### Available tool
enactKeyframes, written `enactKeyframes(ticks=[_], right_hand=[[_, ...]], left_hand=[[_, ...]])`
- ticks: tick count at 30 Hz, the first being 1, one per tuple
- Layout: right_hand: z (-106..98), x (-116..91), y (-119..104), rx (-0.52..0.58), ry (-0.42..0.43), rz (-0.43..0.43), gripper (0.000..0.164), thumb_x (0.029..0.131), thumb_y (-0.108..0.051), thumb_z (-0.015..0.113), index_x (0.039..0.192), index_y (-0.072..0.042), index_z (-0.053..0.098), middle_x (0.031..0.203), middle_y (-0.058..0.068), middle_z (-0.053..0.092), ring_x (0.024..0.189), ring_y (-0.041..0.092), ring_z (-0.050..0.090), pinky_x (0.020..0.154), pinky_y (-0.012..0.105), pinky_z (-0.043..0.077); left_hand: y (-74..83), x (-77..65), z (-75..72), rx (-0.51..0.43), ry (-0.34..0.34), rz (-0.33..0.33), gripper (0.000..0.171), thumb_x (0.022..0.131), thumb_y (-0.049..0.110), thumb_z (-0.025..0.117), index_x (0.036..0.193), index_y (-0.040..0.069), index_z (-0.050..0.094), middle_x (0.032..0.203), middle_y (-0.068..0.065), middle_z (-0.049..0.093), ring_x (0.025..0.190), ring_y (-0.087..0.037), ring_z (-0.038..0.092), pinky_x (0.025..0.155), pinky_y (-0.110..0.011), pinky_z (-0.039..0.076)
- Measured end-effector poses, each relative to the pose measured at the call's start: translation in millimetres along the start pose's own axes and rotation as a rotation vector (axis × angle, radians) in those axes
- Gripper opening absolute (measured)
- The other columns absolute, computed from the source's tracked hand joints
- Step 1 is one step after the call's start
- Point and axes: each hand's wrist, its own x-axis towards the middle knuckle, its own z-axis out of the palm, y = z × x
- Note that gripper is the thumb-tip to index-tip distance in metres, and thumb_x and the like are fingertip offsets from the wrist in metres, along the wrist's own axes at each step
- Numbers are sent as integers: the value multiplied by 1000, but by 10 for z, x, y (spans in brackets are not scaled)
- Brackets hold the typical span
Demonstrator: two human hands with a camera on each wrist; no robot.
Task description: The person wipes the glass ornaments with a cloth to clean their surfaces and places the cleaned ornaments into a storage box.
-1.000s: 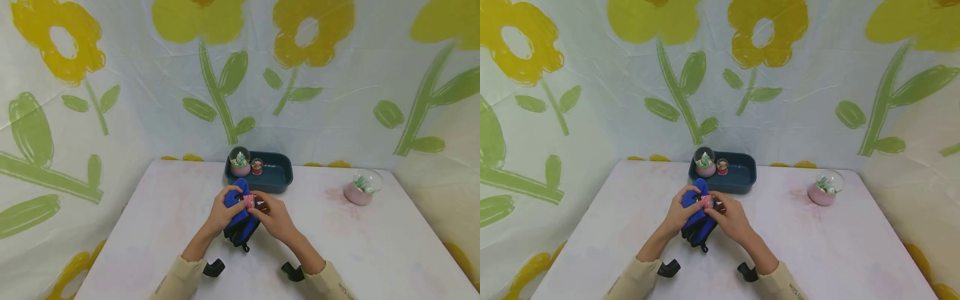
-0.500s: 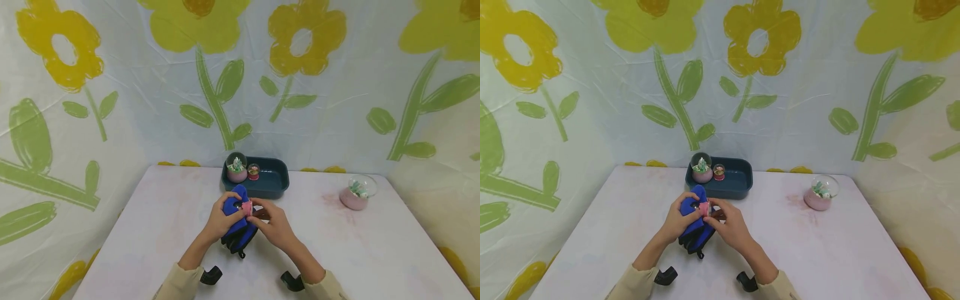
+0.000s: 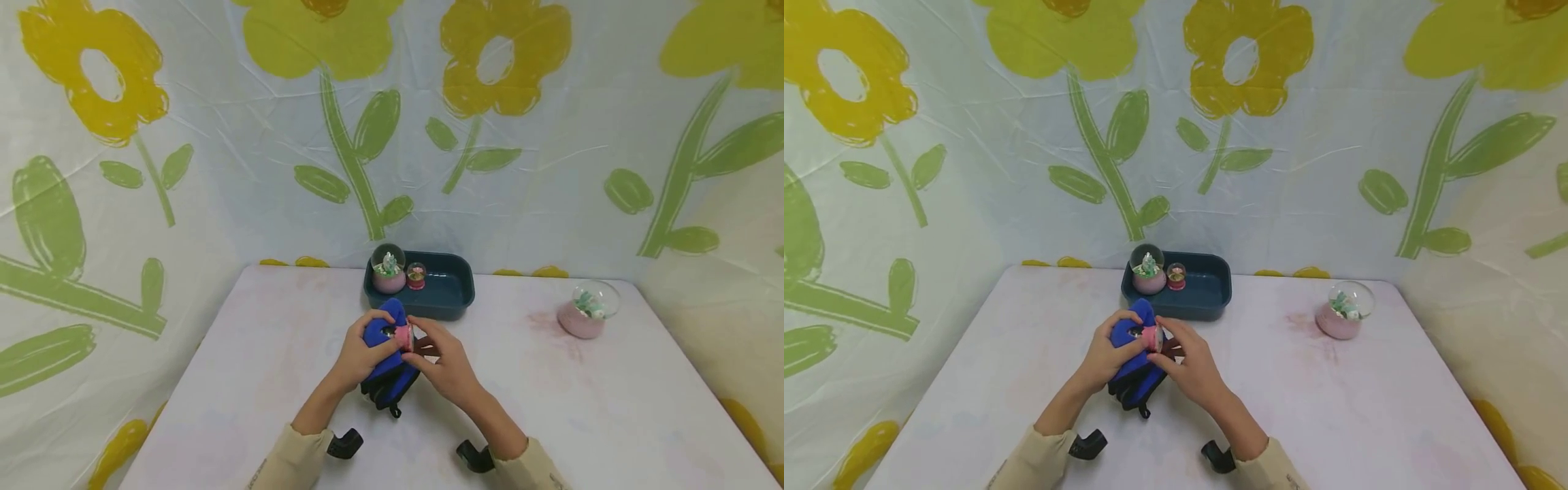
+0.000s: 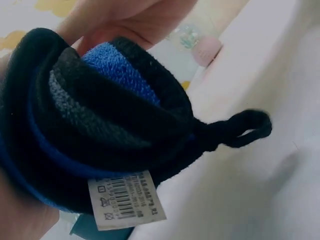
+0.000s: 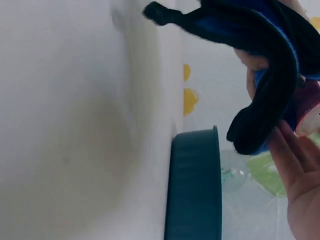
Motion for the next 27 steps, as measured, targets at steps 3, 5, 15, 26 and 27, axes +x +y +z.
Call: enactKeyframes(ticks=[3, 5, 15, 26, 27], right_hand=[[-8, 3, 11, -9, 4, -105, 53, 80, 11, 73, 129, 8, 54, 124, 23, 56, 83, 30, 66, 71, 44, 56], [-13, 10, 4, -36, 9, -136, 48, 80, 12, 71, 126, 9, 55, 120, 22, 57, 82, 29, 65, 70, 43, 56], [-12, -42, 57, -7, 30, -77, 53, 79, 7, 76, 127, 7, 56, 118, 21, 59, 81, 29, 67, 68, 43, 57], [40, -112, 357, -13, 14, 2, 46, 84, -8, 76, 127, -3, 59, 109, 9, 65, 83, 22, 66, 69, 37, 57], [34, -104, 317, -3, 13, -13, 48, 82, -6, 77, 127, 0, 58, 112, 13, 64, 82, 23, 66, 68, 39, 57]], left_hand=[[2, 14, 3, -15, 3, -2, 29, 90, 10, 68, 116, 11, 55, 132, -17, 47, 114, -39, 49, 85, -49, 50], [6, 20, 11, -24, -4, 11, 28, 90, 9, 66, 116, 9, 54, 132, -18, 47, 113, -39, 50, 85, -49, 51], [-53, 10, 25, 7, -11, 26, 26, 90, 12, 68, 113, 10, 57, 128, -17, 50, 109, -38, 52, 83, -47, 52], [-376, 108, -21, 31, -48, 33, 33, 86, 19, 74, 115, 19, 58, 128, -14, 50, 109, -37, 52, 81, -45, 52], [-330, 92, -25, 33, -47, 29, 34, 86, 20, 74, 115, 18, 58, 128, -14, 50, 109, -37, 51, 82, -45, 52]])
